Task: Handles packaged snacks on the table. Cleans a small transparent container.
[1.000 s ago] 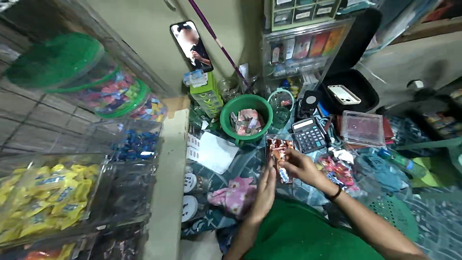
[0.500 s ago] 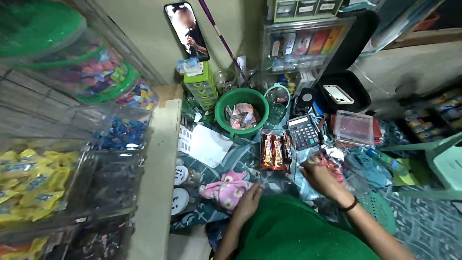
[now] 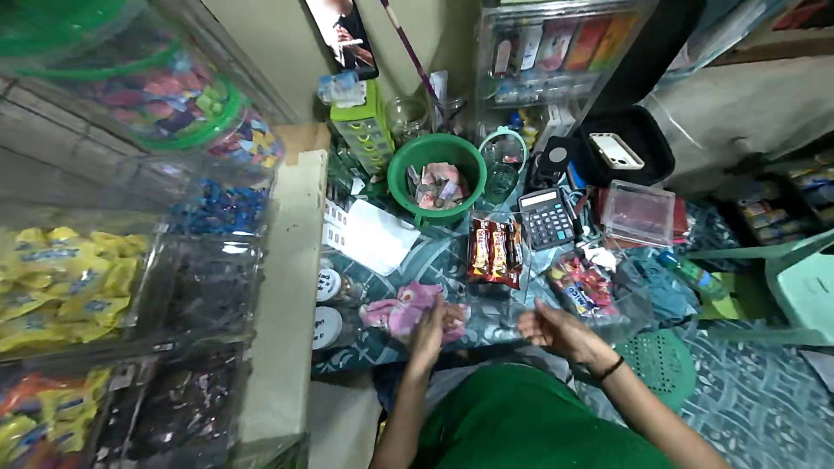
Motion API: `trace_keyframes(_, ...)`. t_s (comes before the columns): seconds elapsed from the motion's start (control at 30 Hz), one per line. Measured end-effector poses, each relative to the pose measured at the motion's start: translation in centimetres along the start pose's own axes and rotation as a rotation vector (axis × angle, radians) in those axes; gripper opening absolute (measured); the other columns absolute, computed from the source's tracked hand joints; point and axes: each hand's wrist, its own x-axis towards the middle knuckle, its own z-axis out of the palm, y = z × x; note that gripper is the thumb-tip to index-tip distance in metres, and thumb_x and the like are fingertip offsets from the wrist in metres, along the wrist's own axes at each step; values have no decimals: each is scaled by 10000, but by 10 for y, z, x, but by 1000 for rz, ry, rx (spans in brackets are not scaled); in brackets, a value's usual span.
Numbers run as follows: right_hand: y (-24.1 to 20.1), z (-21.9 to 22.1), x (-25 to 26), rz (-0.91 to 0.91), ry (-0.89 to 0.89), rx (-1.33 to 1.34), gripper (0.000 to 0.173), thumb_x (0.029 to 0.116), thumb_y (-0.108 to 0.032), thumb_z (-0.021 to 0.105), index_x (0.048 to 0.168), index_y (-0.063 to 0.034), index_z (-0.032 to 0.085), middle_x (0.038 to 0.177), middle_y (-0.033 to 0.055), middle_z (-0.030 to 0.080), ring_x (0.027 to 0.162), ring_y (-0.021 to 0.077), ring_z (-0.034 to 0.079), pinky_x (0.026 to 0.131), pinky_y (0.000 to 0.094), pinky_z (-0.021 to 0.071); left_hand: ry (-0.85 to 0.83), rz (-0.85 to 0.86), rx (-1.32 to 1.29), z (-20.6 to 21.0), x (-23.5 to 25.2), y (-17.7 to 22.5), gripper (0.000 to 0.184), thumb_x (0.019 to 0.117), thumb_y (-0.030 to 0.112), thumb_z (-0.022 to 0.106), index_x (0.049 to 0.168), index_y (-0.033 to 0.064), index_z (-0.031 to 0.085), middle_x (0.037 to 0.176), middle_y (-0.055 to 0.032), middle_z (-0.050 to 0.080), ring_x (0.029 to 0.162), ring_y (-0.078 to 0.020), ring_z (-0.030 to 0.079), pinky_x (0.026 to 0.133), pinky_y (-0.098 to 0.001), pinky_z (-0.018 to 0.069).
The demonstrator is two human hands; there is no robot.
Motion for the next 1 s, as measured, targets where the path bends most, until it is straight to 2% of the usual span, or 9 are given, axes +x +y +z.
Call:
trace_keyframes(0.1,-17,-4,-1,-91,96,156,543,1128,-371,187,1316,-39,573,1064,28,735,855,100,700,717,261,570,107,20,-59,-3,-5,10,571,1121,301,228,1144,-59,670,1138,-150,704,1068,-197,666,971,-385,527)
trace_keyframes(0.2,-20,-8,8,-268,340,-276,374,1111,-220,380,1349,0,569,1134,92,689,922,134,681,781,299,569,168,85,-26,-2,0,11,418,1089,209,366,1330,-67,567,1301,-208,616,1167,-237,624,1000,-393,514)
trace_keyframes(0.27,-18,-11,18,-342,426,-586,480,1069,-255,508,1453,31,472,1278,221,636,1071,260,680,907,401,567,179,105,39,4,8,13,410,1081,203,420,1386,-49,527,1360,-224,580,1205,-269,610,1012,-417,511)
trace_keyframes(0.4,-15,-10,43,-159,279,-527,846,1014,-391,615,1617,-18,154,1471,290,492,1212,358,638,987,487,554,124,85,159,22,25,21,541,1088,313,419,1550,37,370,1552,-203,427,1379,-285,488,1129,-459,413)
trace_keyframes(0.57,-13,-9,52,-81,56,-485,807,1045,-369,568,1627,-45,112,1441,268,530,1209,322,644,1015,474,546,148,45,137,48,33,34,586,1109,357,341,1599,46,261,1621,-187,327,1466,-289,386,1193,-483,328)
trace_keyframes(0.67,-32,-27,37,48,-129,-769,744,1057,-443,519,1584,16,263,1269,285,644,1100,367,690,1011,522,530,369,105,28,59,21,34,512,1090,205,430,1528,-51,357,1529,-259,433,1379,-313,487,1135,-440,408)
trace_keyframes(0.8,-80,-57,2,-59,-304,-832,421,1051,-247,579,1381,15,589,1103,174,721,920,224,727,879,397,592,726,200,235,53,-14,16,238,970,88,639,1096,-109,687,1018,-227,712,901,-255,699,850,-397,571)
trace_keyframes(0.9,-117,-90,-22,-273,-33,-726,226,1037,-128,562,1127,27,700,958,98,729,792,107,707,750,294,606,701,157,423,50,-52,2,311,1008,180,599,974,-111,705,878,-222,699,791,-284,684,778,-472,568)
trace_keyframes(1.0,-139,-146,-39,-433,481,-915,227,1042,-167,577,1104,2,716,927,139,738,794,234,722,763,465,602,563,103,557,54,-97,-30,333,1019,184,567,990,-111,716,913,-264,717,837,-389,709,810,-582,556)
